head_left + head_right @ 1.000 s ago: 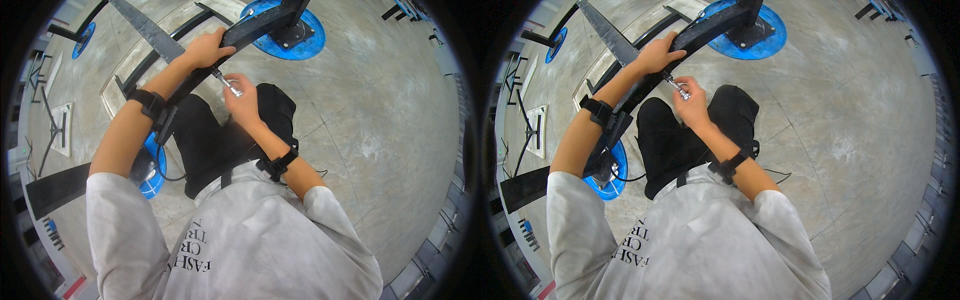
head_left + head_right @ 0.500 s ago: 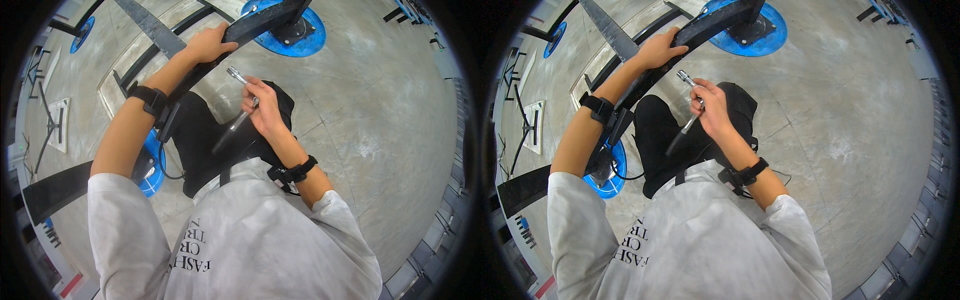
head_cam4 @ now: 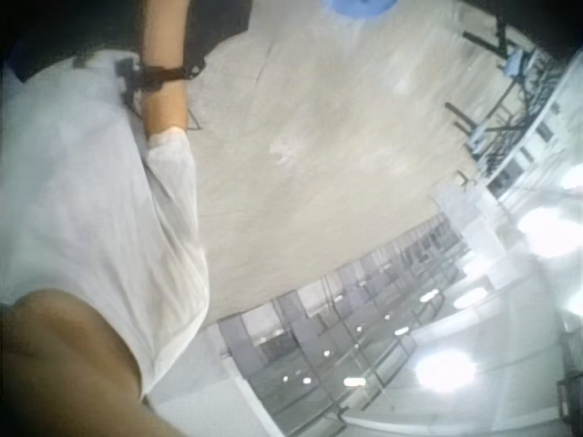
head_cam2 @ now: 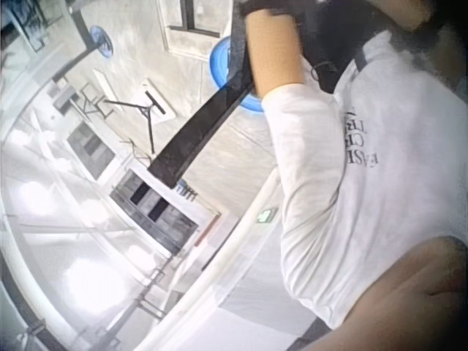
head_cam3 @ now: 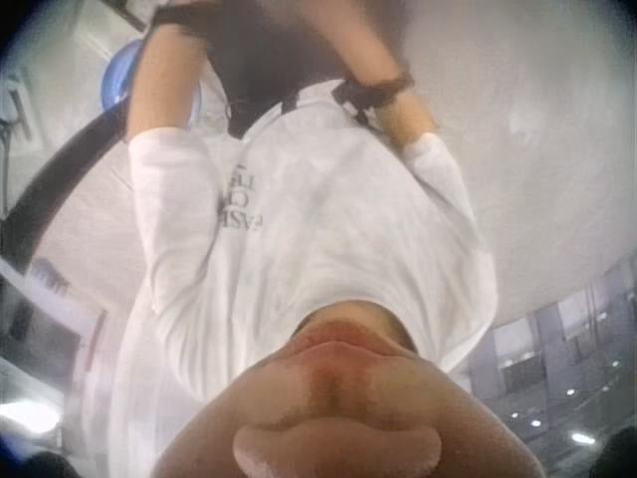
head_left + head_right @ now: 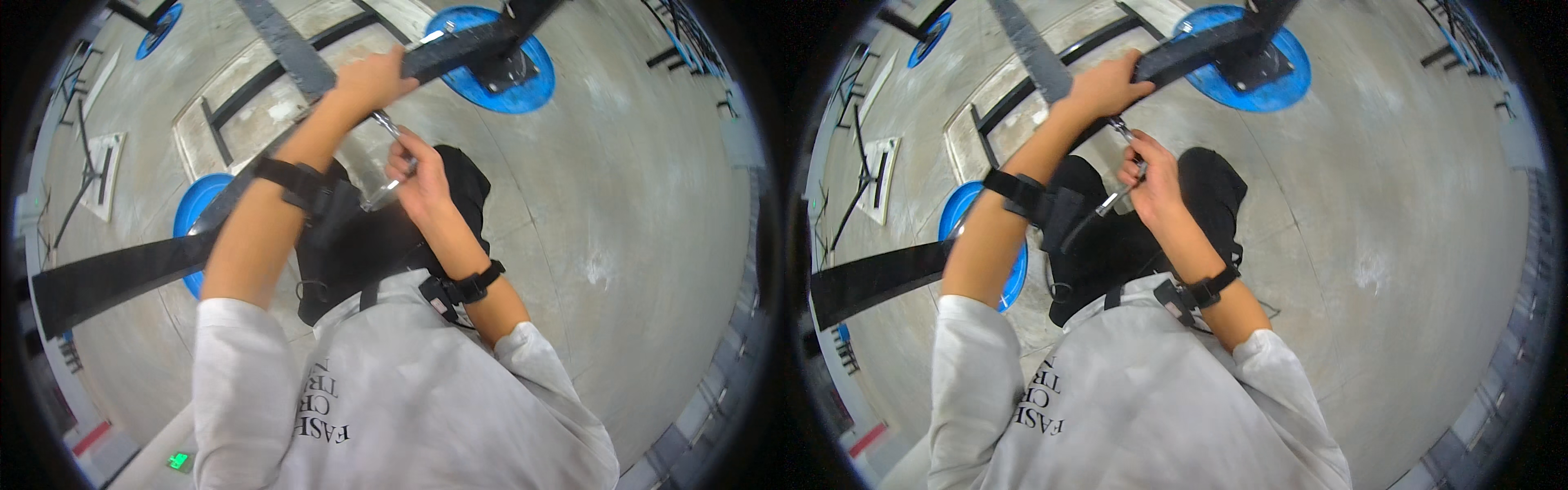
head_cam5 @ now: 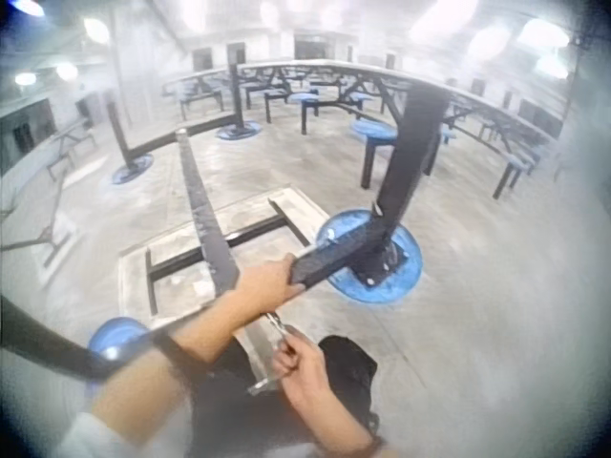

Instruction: The person tightens a bolt on a metal table frame using a socket wrench and a wrench. They position the wrench on the nut and turn the socket wrench to secure the connection before moving to another part of the frame.

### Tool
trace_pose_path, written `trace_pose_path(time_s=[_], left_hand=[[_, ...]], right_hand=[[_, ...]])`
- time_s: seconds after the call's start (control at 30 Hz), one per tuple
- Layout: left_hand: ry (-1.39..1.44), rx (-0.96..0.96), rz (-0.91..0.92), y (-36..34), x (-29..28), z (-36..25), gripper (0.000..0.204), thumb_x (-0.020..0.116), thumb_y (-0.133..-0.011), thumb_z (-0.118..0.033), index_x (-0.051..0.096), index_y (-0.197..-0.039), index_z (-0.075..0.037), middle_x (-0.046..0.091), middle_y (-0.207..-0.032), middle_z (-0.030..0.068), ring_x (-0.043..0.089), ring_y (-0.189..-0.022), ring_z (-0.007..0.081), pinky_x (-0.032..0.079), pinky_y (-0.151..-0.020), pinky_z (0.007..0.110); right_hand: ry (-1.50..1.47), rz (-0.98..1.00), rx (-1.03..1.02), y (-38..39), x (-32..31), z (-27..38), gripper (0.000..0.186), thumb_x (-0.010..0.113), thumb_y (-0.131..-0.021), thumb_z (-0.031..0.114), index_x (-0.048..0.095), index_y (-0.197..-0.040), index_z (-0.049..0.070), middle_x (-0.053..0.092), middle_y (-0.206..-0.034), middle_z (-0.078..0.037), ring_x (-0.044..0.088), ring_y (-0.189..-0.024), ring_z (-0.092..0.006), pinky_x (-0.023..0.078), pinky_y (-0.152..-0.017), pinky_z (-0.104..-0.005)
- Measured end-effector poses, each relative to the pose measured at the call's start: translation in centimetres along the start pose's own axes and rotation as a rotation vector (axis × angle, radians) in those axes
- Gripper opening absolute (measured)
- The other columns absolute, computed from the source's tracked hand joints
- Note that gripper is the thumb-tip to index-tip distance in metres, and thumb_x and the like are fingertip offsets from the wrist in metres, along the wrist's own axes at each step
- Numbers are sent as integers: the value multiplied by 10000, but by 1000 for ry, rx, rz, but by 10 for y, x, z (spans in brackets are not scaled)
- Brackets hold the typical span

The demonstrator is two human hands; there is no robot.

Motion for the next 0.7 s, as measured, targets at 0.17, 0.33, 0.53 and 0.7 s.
trace_pose_path(time_s=[0.17, 0.33, 0.53, 0.7], left_hand=[[-70, 8, -180, 12, 7, -9, 505, 649, -709, -450, 505, -1020, -79, 641, -812, 143, 634, -747, 335, 498, -626, 437], [-33, 75, -163, 15, 2, -9, 511, 678, -707, -419, 494, -1020, -59, 634, -796, 134, 628, -729, 329, 488, -622, 437], [-8, 123, -195, 9, 4, 0, 492, 676, -712, -408, 493, -1018, -68, 628, -774, 148, 616, -732, 353, 485, -616, 447], [-6, 163, -160, 5, 1, -1, 472, 679, -710, -401, 496, -986, -64, 619, -743, 168, 607, -729, 380, 480, -617, 466]], right_hand=[[30, 5, 41, -1, 2, 3, 276, 528, -835, 80, 493, -1093, -12, 447, -715, -36, 373, -537, -95, 293, -460, -228], [-71, -15, 80, 1, 1, 3, 250, 518, -841, 87, 503, -1078, 11, 453, -714, -24, 369, -532, -85, 295, -462, -226], [119, -29, -24, 2, 8, 0, 290, 535, -828, 88, 498, -1099, -7, 473, -708, -30, 370, -523, -81, 294, -464, -234], [998, -62, -509, 4, 2, 1, 275, 516, -806, 31, 497, -1076, -16, 592, -779, -85, 532, -536, -180, 419, -507, -294]])
Point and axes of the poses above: each hand's wrist, its own y-axis away from the middle knuckle, its own x-axis out of the palm, z = x × y, the point moved 2 cm from there along -y, towards the middle knuckle
